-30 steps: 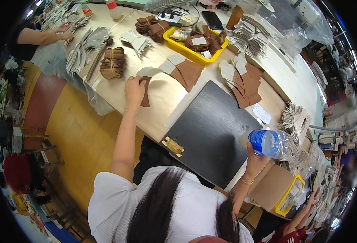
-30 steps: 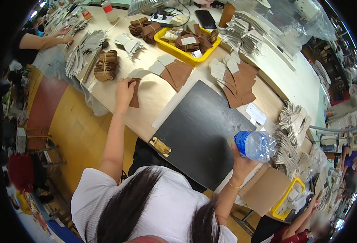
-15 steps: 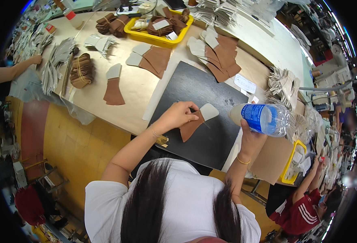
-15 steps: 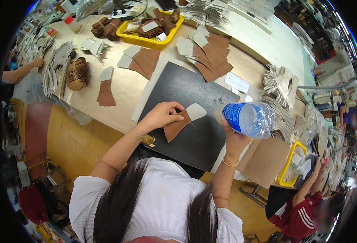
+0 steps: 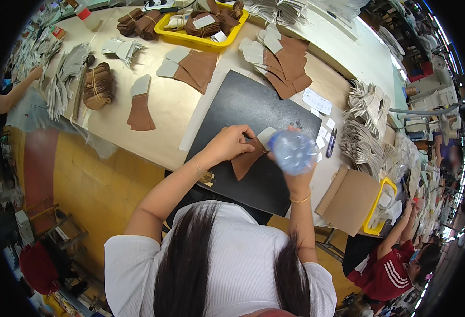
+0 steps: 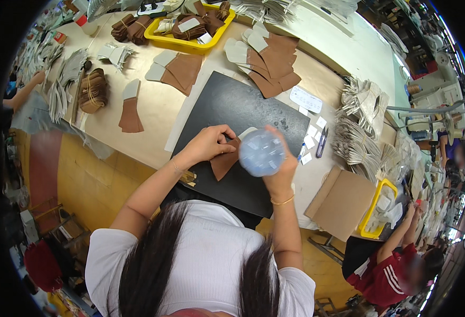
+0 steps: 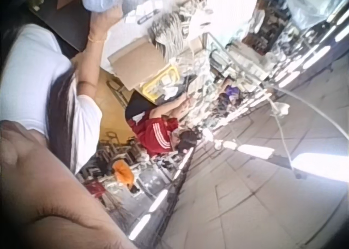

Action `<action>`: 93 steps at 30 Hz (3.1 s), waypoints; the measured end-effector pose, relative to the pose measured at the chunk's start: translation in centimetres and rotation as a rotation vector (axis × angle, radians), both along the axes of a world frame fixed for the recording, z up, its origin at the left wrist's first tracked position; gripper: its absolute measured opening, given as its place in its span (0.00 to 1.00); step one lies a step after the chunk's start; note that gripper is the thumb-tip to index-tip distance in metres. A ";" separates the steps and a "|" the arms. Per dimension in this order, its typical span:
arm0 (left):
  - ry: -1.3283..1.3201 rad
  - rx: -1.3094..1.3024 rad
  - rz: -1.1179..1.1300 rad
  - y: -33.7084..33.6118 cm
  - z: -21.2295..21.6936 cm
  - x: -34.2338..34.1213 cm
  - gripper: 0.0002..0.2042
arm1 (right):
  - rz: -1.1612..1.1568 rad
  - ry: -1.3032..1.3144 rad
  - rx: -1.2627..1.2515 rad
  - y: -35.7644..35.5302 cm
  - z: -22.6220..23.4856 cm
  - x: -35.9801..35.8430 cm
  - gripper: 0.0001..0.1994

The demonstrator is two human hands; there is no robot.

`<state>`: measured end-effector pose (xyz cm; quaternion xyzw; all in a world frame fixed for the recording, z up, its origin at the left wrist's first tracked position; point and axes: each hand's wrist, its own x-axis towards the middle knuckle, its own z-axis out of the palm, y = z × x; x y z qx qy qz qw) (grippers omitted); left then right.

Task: The person applies glue from a plastic bottle to brown fabric pieces on a worktable, then stacks and bundles them with a rubber band. They also handle white fabric pieces, folding and arranging them on the table.

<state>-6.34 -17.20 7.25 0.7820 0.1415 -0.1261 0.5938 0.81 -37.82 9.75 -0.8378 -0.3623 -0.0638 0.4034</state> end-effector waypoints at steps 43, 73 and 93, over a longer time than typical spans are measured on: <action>-0.044 -0.794 0.018 -0.4 1.2 -0.3 0.17 | -0.366 0.156 0.538 -3.9 0.1 5.9 0.27; 0.067 1.105 0.996 19.1 -4.3 -8.5 0.15 | -0.046 0.301 0.609 -1.5 1.0 2.9 0.32; 0.027 0.710 0.914 20.3 -3.3 -9.4 0.11 | -0.074 0.308 0.596 -1.4 2.7 0.6 0.36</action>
